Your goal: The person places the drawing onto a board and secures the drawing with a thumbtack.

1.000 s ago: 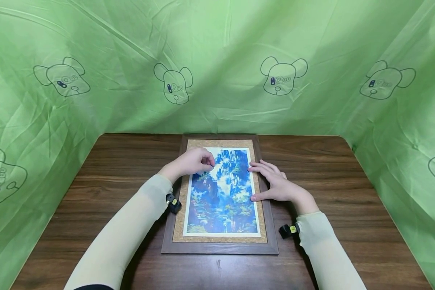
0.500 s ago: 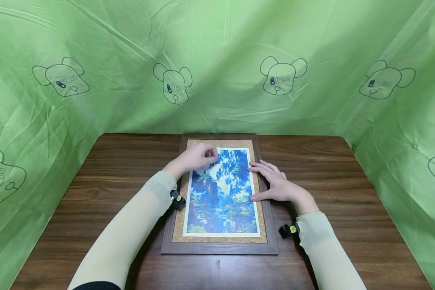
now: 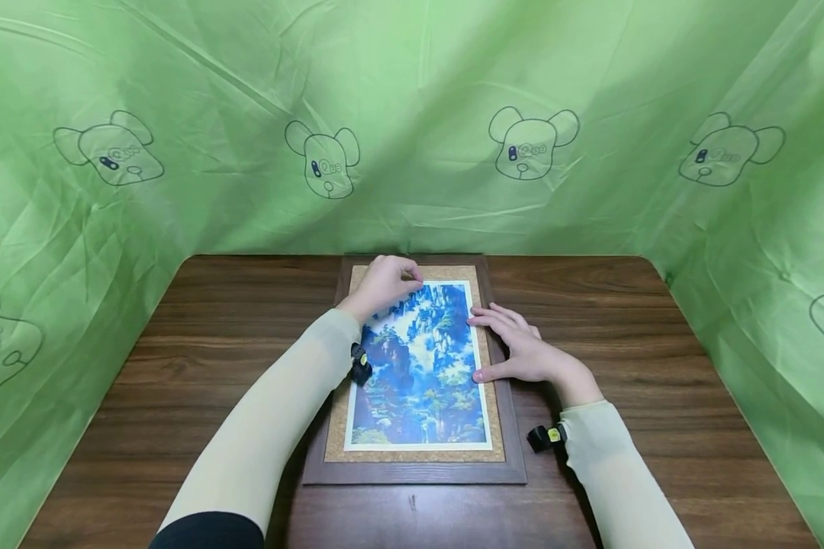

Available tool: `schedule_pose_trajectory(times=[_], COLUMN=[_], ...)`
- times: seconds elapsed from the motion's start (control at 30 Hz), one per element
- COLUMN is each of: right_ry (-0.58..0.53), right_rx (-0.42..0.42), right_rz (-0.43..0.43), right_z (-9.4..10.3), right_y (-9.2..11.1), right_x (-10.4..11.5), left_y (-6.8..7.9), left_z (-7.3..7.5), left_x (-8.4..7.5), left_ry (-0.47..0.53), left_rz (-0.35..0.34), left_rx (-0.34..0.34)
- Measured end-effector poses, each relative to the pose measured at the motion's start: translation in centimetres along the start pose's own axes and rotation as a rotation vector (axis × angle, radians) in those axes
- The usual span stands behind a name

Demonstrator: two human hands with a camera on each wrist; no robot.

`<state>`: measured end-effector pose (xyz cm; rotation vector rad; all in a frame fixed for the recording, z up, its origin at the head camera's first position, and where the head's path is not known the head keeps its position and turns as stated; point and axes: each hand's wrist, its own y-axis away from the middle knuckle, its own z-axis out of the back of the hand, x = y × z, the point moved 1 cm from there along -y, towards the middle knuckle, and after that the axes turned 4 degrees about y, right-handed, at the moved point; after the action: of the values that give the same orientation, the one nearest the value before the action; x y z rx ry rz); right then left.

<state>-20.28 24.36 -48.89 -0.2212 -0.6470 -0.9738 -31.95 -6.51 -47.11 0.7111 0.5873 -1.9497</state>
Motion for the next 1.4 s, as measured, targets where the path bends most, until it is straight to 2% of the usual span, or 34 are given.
schedule_pose_trajectory(times=[0.13,0.4,0.87,1.4], right_ry=[0.007,0.002,-0.012,-0.003], right_rx=[0.003,0.004,0.007,0.002], right_rz=[0.003,-0.002,-0.006,-0.003], right_z=[0.0,0.1,0.0,0.1], right_y=[-0.1,0.0,0.3,0.2], right_x=[0.3,0.6,0.2,0.4], left_y=[0.0,0.4,0.3,0.4], left_z=[-0.1,0.5,0.5,0.9], left_x=[0.0,0.2,0.0,0.0], left_ry=[-0.056,-0.054,-0.106,-0.190], left_rz=[0.002,0.022,-0.014,-0.060], left_rx=[-0.004,-0.028,0.067,0.131])
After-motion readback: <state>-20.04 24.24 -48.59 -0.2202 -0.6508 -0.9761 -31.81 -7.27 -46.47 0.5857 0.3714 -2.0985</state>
